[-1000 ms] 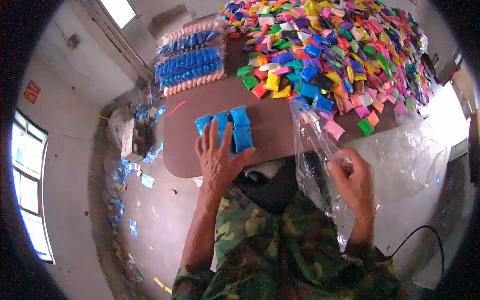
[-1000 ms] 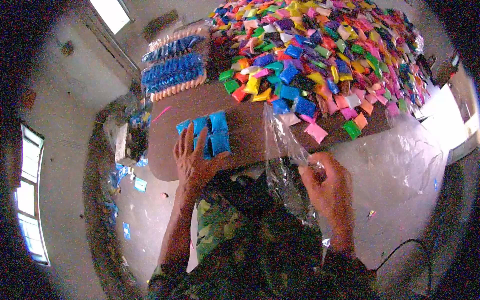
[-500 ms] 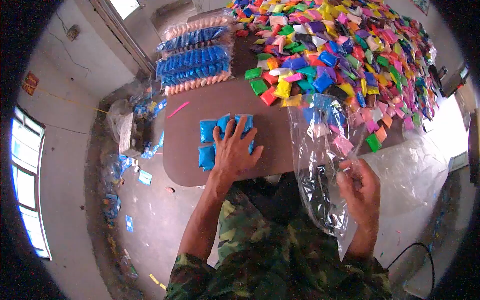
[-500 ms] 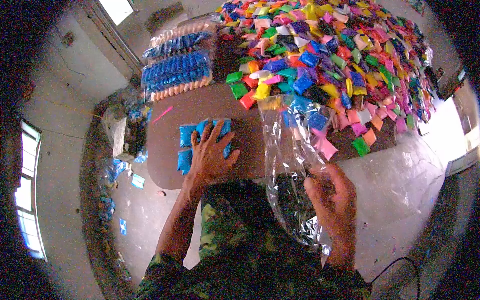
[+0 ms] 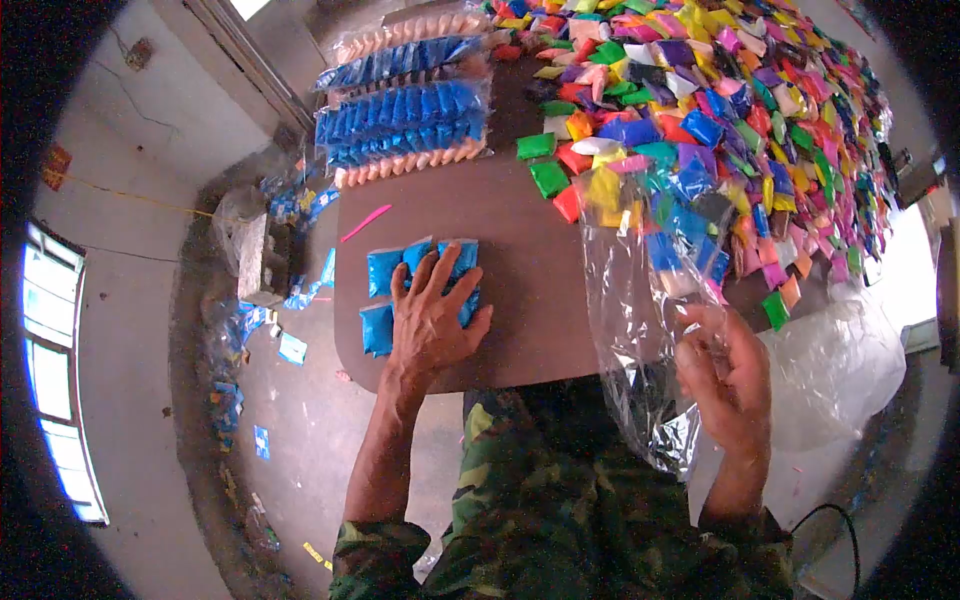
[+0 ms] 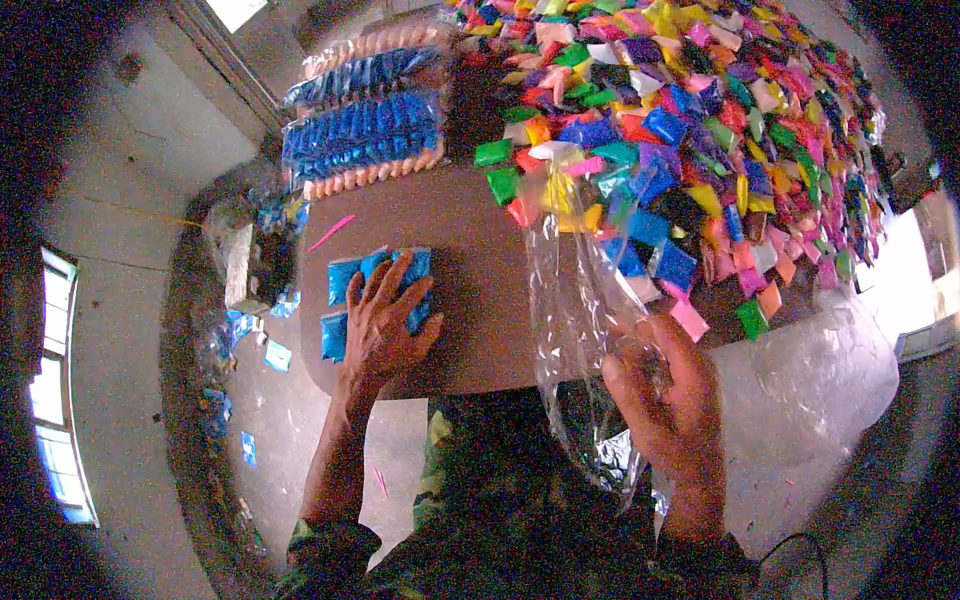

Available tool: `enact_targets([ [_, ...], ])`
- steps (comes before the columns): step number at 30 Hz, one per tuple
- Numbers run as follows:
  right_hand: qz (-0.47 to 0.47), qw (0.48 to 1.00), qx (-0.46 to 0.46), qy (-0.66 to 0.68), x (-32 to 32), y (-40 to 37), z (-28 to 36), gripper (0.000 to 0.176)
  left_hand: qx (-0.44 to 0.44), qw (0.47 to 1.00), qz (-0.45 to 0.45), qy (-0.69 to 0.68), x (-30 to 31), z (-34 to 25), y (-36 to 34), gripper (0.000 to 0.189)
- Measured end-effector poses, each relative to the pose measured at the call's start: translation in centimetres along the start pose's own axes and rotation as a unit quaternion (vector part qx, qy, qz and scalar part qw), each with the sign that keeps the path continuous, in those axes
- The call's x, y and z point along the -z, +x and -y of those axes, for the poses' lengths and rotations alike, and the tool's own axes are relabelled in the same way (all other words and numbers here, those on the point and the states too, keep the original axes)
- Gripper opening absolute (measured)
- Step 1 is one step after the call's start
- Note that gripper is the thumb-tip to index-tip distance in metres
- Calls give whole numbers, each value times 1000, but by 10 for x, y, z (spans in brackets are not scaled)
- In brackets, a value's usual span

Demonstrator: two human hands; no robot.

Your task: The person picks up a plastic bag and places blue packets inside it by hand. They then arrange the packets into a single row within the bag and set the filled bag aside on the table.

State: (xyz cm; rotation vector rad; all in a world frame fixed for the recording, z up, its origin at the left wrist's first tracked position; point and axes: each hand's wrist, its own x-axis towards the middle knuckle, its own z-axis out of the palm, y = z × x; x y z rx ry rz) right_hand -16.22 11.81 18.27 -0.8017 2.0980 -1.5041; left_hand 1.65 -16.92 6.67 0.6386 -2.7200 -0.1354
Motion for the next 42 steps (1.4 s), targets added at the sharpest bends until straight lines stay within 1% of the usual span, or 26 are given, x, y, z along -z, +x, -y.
enact_targets([
  [3,18,999,8,-27,-9,15,11,36,2,1000,-20,-11,10,-5,1,54],
  [6,41,995,70,-55,-18,29,8,35,16,999,-26,-34,24,-9,2,57],
  [7,39,993,76,-77,-20,32,9,35,22,999,-25,-42,26,-7,-1,57],
  [9,37,988,90,-118,-23,37,11,35,34,999,-18,-29,29,1,-9,55],
  [10,32,988,94,-118,-24,38,10,35,40,999,-16,-21,30,5,-11,53],
  [13,20,985,110,-128,-26,43,11,36,25,999,-24,9,37,6,-13,43],
  [15,17,981,122,-149,-26,48,17,36,24,1000,-10,-13,38,4,-12,39],
  [19,36,987,91,-124,-28,49,14,34,25,999,26,-31,42,1,-6,36],
  [24,26,988,103,-113,-20,50,7,33,53,995,63,-61,41,-5,-1,41],
  [28,29,989,89,-110,-14,50,7,33,88,988,102,-71,44,-13,2,43],
  [30,30,990,87,-103,-12,50,4,33,86,987,105,-80,43,-16,1,44],
  [33,28,991,100,-82,-11,51,1,28,79,984,110,-113,39,-16,-3,45],
  [36,40,996,60,-58,-10,50,7,27,80,982,96,-139,37,-19,-9,47],
  [37,39,996,62,-56,-9,51,5,27,82,982,88,-145,36,-20,-11,47],
  [40,35,995,72,-52,-10,51,0,27,111,980,66,-153,30,-17,-17,48],
  [42,37,995,79,-51,-9,52,0,28,135,973,91,-161,32,-20,-15,49],
])
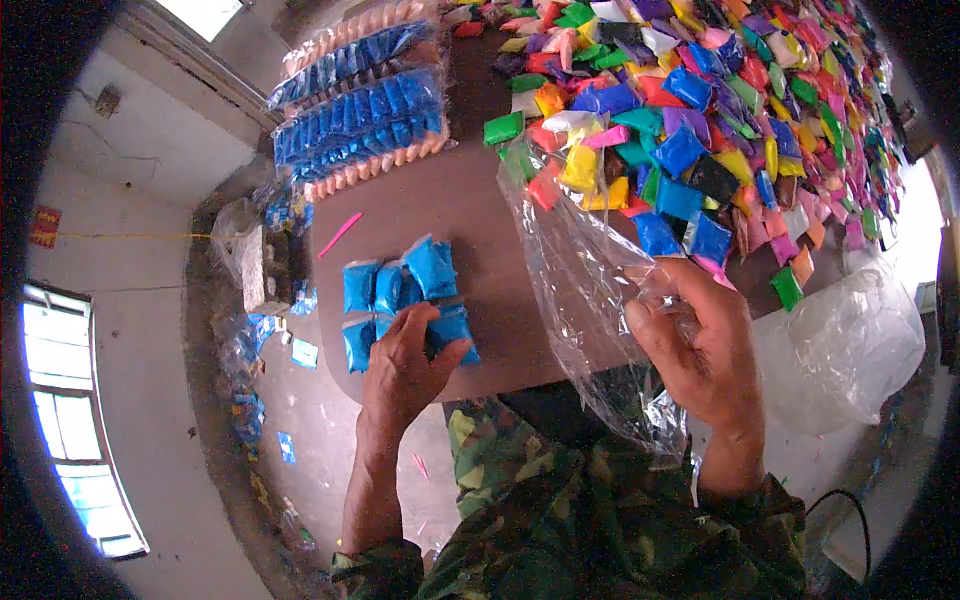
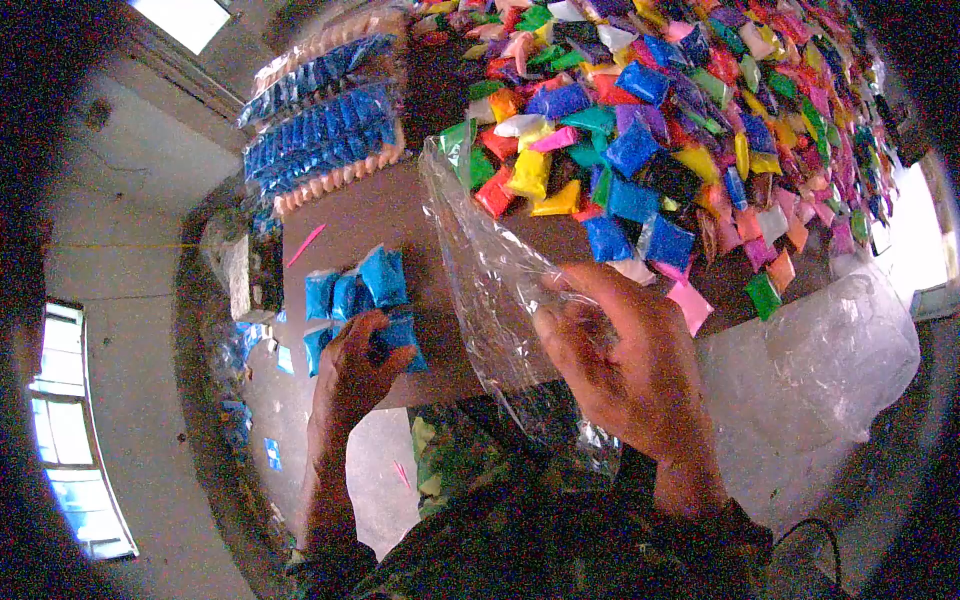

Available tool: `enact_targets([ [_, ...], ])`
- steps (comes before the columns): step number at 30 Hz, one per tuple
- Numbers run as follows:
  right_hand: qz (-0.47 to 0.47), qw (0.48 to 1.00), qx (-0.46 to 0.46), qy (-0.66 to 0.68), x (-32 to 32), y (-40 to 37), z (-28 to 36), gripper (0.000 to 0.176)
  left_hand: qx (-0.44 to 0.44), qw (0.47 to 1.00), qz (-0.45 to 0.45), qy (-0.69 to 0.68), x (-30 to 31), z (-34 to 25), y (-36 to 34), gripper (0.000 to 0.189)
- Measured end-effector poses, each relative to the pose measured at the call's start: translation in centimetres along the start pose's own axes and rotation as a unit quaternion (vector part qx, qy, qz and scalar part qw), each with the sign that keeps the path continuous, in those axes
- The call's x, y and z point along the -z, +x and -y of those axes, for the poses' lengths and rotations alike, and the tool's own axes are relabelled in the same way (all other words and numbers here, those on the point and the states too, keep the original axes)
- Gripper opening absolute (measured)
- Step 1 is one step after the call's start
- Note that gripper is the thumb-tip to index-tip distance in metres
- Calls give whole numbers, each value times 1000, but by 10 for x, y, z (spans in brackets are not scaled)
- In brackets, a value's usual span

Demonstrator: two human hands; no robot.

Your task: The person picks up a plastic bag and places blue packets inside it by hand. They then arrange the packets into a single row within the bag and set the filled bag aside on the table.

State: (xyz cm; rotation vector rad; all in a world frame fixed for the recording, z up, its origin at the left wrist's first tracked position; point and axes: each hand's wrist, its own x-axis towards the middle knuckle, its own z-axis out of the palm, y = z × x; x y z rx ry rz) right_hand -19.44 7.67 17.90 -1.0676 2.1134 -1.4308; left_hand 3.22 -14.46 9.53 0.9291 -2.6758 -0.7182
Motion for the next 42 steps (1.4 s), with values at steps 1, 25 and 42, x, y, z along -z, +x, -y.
enact_targets([
  [1,-8,1000,12,-12,-1,0,-3,29,14,1000,10,-4,1,-3,0,49],
  [25,-5,992,125,-30,-24,13,8,29,44,935,-91,-340,80,-117,0,51],
  [42,-1,991,129,23,-28,17,6,30,-52,985,17,-166,27,-129,14,46],
])
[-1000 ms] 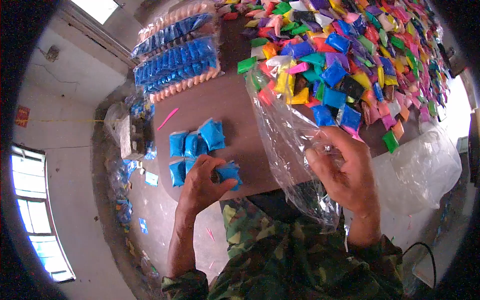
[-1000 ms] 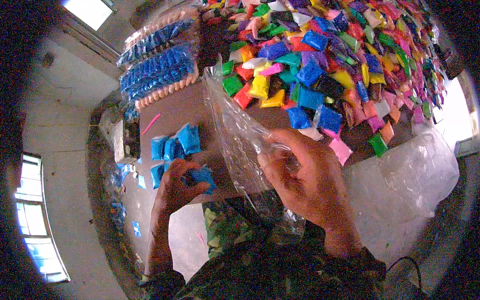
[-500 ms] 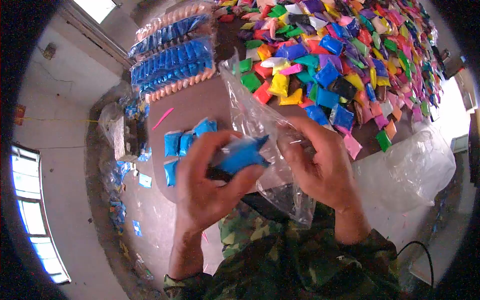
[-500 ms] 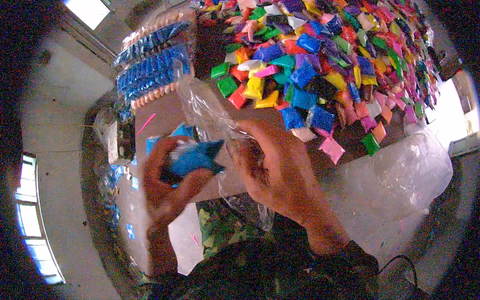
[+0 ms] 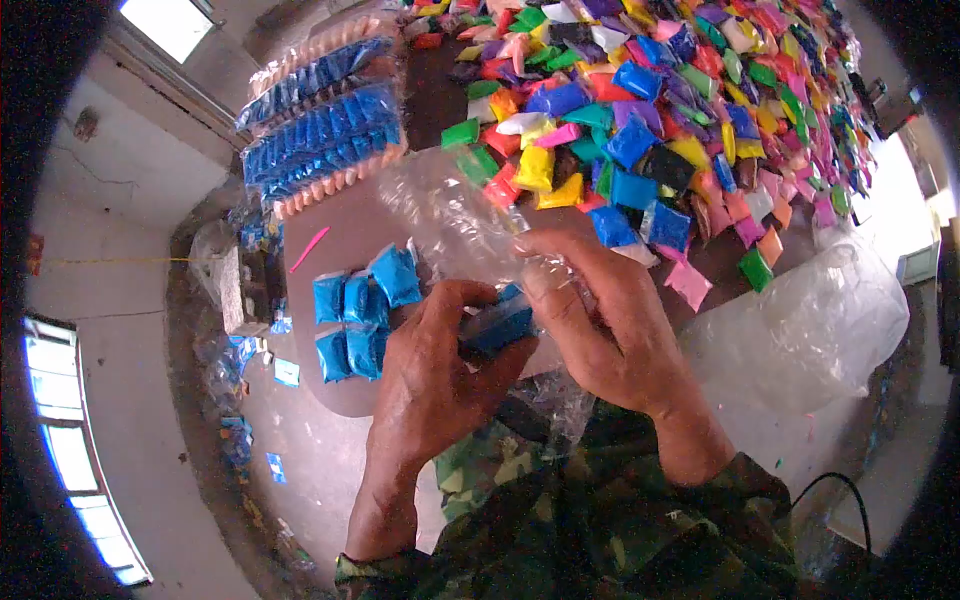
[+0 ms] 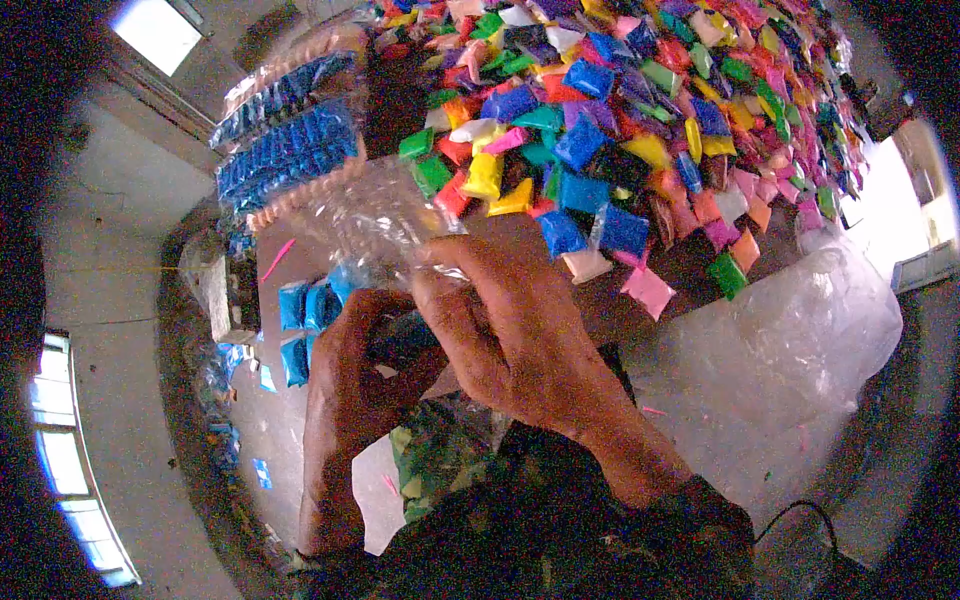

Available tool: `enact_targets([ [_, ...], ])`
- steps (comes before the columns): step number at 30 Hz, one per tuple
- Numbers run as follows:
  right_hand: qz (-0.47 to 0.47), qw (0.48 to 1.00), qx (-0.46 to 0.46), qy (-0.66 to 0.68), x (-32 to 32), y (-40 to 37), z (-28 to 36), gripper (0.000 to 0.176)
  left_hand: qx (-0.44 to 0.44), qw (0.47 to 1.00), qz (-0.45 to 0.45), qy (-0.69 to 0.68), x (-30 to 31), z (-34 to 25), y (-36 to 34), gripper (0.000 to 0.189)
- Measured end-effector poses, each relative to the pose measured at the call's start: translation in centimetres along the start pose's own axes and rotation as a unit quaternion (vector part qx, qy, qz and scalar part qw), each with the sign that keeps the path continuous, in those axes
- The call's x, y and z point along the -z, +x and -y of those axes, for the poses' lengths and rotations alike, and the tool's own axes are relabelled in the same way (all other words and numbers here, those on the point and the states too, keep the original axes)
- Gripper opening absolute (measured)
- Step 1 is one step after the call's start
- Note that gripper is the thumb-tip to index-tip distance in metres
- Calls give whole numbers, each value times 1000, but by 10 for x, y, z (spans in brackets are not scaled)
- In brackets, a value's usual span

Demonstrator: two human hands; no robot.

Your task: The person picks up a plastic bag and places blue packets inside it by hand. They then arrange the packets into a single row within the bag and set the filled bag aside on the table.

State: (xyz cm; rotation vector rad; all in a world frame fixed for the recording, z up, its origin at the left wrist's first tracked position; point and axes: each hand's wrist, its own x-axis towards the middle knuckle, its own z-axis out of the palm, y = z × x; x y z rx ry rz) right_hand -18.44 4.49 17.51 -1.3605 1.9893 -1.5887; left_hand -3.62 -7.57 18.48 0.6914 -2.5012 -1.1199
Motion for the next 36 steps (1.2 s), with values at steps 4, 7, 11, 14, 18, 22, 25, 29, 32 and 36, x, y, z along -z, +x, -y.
enact_targets([
  [4,31,996,56,62,-8,2,-4,35,-116,989,25,91,-12,22,-1,43],
  [7,95,989,20,110,-9,5,0,44,-83,987,71,117,-14,30,0,37],
  [11,98,983,9,157,7,-4,-14,63,-29,995,48,85,-20,48,1,32],
  [14,28,993,13,117,22,-36,-53,68,-47,990,55,119,-20,59,1,28],
  [18,41,997,-26,-67,32,-98,-79,73,-34,983,24,179,-27,58,4,38],
  [22,102,987,1,-120,14,-120,-84,87,-68,979,31,190,-39,64,7,34],
  [25,41,984,-50,-168,-6,-115,-88,88,-220,863,117,440,-48,81,-1,41],
  [29,-10,974,-85,-210,-19,-110,-95,89,-130,951,171,222,-53,70,11,54],
  [32,-26,968,-49,-243,-22,-112,-103,90,-84,976,188,74,-51,79,13,60],
  [36,-22,972,-55,-226,-27,-115,-107,93,-135,953,195,187,-50,73,3,62],
])
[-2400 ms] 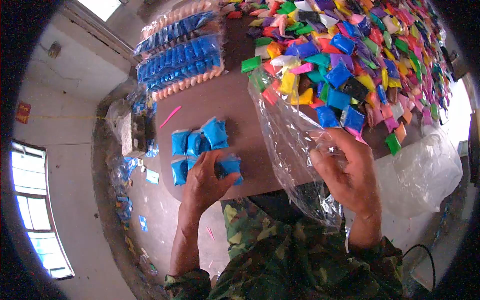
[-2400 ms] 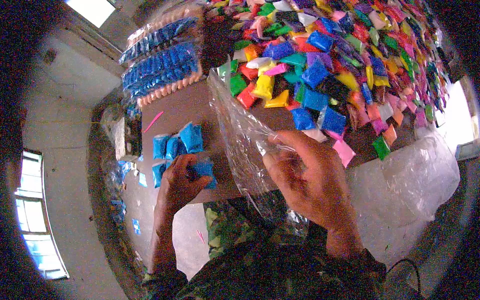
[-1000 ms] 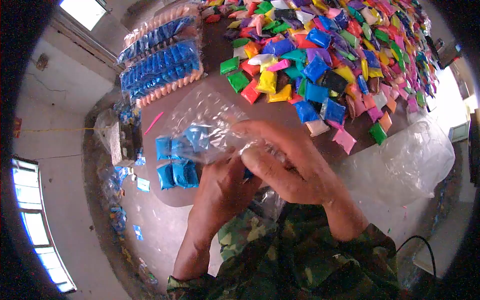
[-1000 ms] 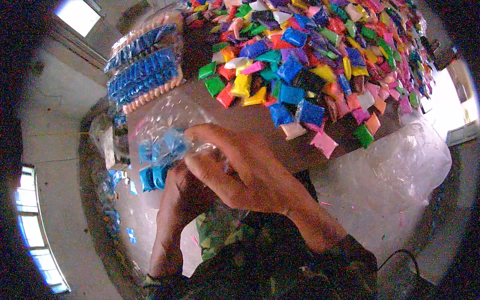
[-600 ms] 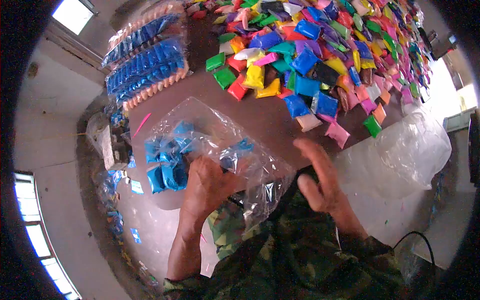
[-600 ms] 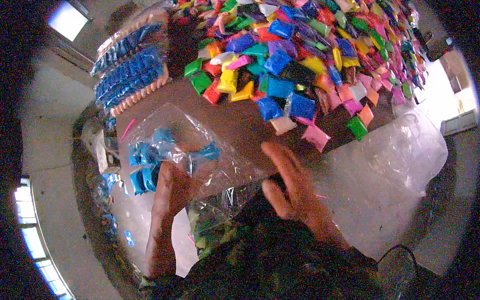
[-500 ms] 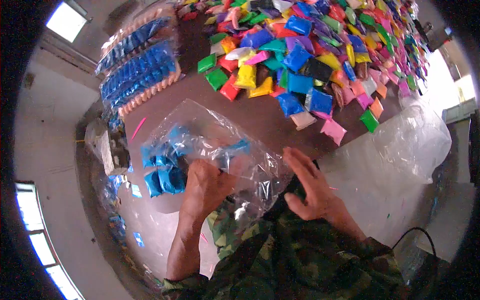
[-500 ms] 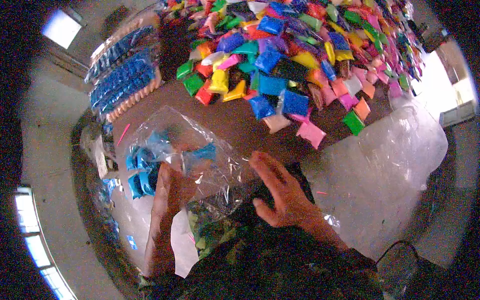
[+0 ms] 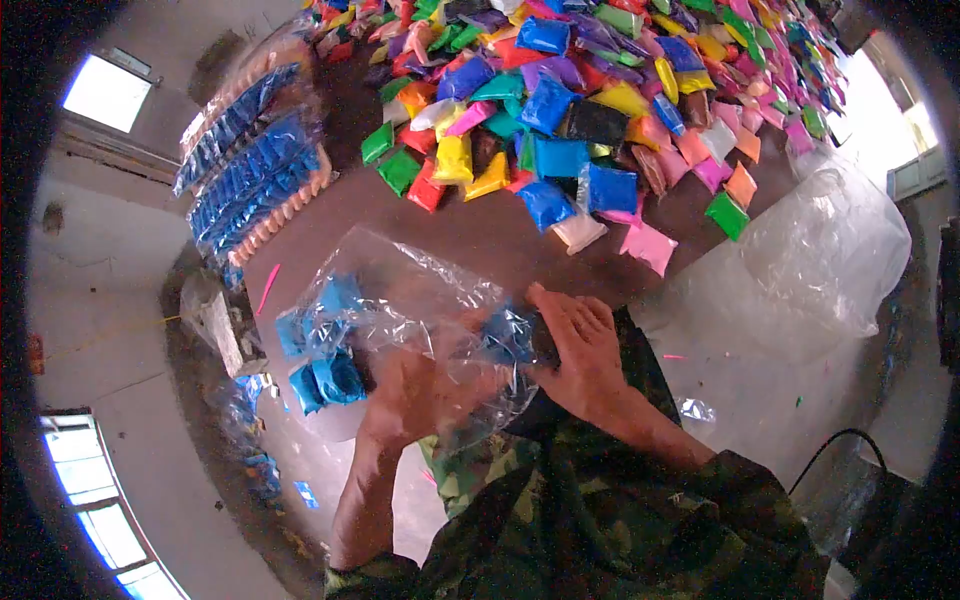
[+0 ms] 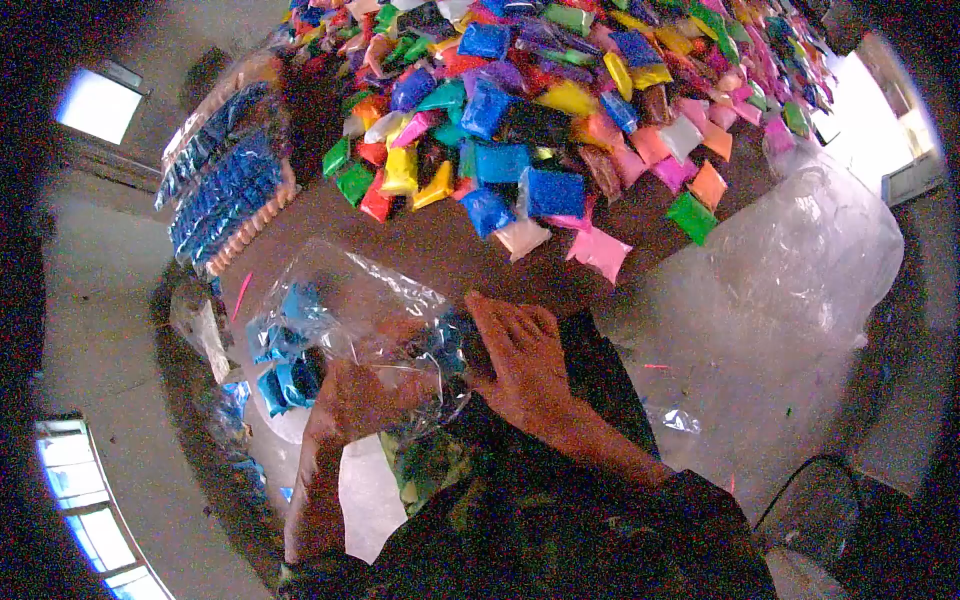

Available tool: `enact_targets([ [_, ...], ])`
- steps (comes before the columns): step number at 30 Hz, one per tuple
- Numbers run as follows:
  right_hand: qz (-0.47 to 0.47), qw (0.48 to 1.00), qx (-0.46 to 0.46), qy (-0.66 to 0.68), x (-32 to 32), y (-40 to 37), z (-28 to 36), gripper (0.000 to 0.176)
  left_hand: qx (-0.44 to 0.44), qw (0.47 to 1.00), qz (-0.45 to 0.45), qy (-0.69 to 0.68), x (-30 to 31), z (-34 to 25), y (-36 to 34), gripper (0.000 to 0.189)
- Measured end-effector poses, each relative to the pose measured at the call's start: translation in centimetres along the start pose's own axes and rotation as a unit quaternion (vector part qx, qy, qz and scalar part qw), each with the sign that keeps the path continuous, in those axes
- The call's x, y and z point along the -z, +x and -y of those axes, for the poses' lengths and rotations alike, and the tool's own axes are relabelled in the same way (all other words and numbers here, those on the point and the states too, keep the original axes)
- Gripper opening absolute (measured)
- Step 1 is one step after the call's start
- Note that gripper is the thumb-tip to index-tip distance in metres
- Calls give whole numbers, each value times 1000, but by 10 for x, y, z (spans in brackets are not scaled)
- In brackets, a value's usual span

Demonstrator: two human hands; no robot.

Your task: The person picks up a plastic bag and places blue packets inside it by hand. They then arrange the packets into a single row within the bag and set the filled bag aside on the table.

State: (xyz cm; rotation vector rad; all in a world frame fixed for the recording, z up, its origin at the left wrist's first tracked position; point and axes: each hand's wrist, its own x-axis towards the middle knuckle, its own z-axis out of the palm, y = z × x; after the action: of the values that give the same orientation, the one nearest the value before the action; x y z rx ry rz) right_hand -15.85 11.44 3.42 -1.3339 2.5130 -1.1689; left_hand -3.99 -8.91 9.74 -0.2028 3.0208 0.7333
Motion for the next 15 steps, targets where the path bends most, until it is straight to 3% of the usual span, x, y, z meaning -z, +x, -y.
enact_targets([
  [1,0,1000,-4,-1,-1,0,1,93,-5,1000,-1,-2,1,-5,1,62],
  [3,-2,1000,-1,10,-1,-1,1,94,25,987,9,-159,4,-14,6,64],
  [5,-6,1000,8,14,-3,-1,-1,95,12,999,42,-11,7,-20,9,76],
  [7,-9,1000,18,11,-6,-4,-3,96,85,993,63,-50,14,-39,18,80],
  [10,-20,999,24,22,-6,-4,-4,97,70,993,61,-77,11,-39,21,81],
  [15,-12,1000,4,28,-6,-2,0,92,39,998,28,-47,3,-32,20,65],
])
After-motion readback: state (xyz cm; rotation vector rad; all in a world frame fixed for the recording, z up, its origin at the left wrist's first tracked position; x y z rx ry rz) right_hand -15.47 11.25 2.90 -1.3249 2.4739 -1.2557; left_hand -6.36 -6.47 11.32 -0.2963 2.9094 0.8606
